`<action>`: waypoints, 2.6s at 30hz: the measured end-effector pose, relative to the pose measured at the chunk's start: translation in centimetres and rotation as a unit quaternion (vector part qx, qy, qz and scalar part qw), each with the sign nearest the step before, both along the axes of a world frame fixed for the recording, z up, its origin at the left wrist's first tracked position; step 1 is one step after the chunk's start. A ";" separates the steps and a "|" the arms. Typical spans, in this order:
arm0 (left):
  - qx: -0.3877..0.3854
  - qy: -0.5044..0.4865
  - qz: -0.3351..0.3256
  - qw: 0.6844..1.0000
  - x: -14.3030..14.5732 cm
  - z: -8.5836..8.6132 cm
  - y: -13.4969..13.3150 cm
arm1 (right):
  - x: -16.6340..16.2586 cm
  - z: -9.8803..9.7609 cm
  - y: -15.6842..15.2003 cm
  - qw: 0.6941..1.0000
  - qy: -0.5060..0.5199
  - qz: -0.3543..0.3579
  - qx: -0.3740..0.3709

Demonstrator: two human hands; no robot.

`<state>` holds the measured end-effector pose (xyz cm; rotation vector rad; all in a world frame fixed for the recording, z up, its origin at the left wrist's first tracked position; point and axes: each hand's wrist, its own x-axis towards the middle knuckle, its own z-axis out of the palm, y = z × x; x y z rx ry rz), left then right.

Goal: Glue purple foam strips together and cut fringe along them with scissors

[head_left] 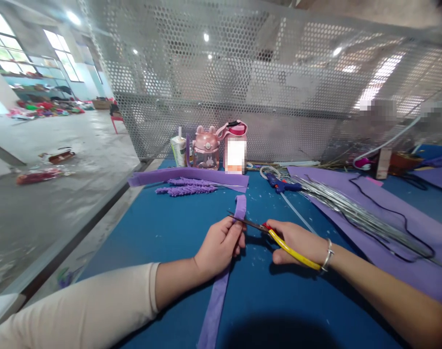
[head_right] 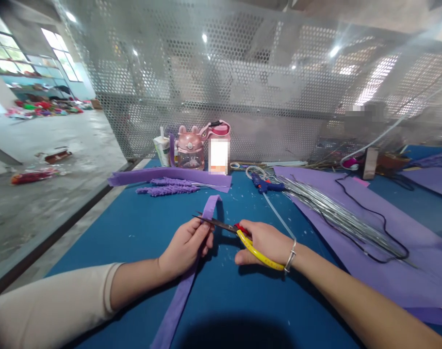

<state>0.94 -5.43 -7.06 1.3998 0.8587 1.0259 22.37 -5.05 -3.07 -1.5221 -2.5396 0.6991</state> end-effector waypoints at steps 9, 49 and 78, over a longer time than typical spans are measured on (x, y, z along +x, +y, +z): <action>-0.013 0.006 0.052 0.999 0.1 0.0 0.4 | -1.0 -0.4 1.9 0.999 0.008 0.006 0.031; -0.014 0.038 0.004 0.999 0.0 0.2 0.1 | 0.1 -2.1 1.1 0.998 0.057 -0.018 -0.012; -0.028 0.011 0.004 1.000 -0.1 0.1 0.2 | 0.5 -1.3 1.0 0.999 0.028 -0.022 -0.006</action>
